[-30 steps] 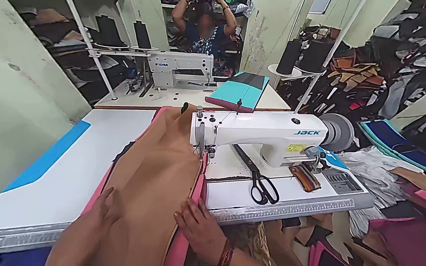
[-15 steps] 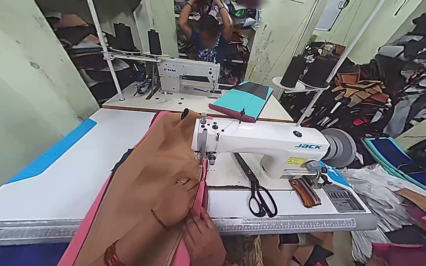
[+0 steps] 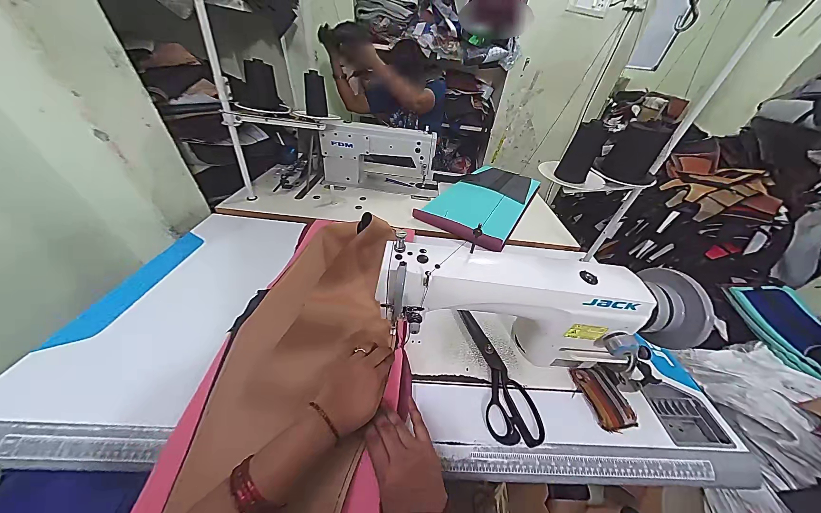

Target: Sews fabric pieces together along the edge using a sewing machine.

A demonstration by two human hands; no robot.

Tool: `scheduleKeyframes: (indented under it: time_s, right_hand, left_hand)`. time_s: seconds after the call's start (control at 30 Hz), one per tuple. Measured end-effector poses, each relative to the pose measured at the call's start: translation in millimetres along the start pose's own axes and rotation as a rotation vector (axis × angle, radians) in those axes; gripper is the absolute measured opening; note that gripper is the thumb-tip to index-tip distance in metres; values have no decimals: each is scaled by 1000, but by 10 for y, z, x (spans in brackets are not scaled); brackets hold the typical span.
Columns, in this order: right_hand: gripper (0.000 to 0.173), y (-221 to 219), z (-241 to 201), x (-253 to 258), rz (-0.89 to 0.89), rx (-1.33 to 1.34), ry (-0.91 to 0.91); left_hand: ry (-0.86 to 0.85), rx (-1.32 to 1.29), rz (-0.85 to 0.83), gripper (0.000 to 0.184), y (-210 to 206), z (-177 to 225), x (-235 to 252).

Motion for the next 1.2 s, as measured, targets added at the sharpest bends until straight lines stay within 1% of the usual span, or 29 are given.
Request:
scheduleKeyframes:
  time_s: [0.13,0.2,0.23,0.3,0.33,0.37,0.4,0.5,0.53,0.63,0.67,0.77,0.8,0.9,0.97,1.0,1.2]
  right_hand:
    - [26,-22,120,44,2,4,-39]
    - [27,-6,192,70,-9,28,-64]
    - [27,7,227,93,-14,36,-79]
    - [27,-1,283,123,-19,50,-100]
    - [27,-19,302,127,-16,54,-105]
    - [26,-41,318,132,-16,56,-109]
    - [26,-56,337,148,-20,60,-113]
    - [24,-55,407,213,-25,66,-134]
    - [25,-66,435,230,-35,71,-149]
    - [27,-126,508,277,-103,118,-205]
    - [28,-146,537,293,-124,133,-224]
    - [29,-184,622,369,-173,161,-249]
    - [29,-208,644,390,-193,180,-260]
    - [29,-262,714,434,-237,213,-289]
    - [32,-318,786,481,-302,255,-342]
    - [33,-343,814,494,-324,262,-364]
    - [36,-433,965,574,-400,320,-453]
  left_hand:
    - [25,-1,-13,42,0,-47,90]
    - [31,0,24,37,79,1,30]
    - [57,-5,-6,38,132,50,-26]
    - [124,-55,-14,39,248,137,-128]
    - [110,-50,76,37,239,124,-138]
    - [44,1,259,30,187,68,-116]
    - [15,15,304,28,133,17,-74]
    - [56,-17,107,32,93,-41,89]
    - [74,-27,70,33,107,-51,125]
    - [67,-13,76,33,117,-69,169]
    - [38,-6,117,32,118,-67,159]
    - [-52,6,374,25,156,-55,71]
    - [-32,-3,351,26,150,-75,74]
    - [77,-7,51,34,86,-127,176]
    - [111,5,-94,38,97,-145,262]
    - [120,11,-127,39,100,-154,288]
    - [159,-37,-126,37,125,-194,354]
Point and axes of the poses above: each hand's wrist, its own x-axis towards the middle knuckle, its own y-axis out of the back of the hand, z = x × y, the point moved 9 cm from there along x, towards the middle knuckle, and after that the axes turned 4 degrees about x, right-handed, at the moved point
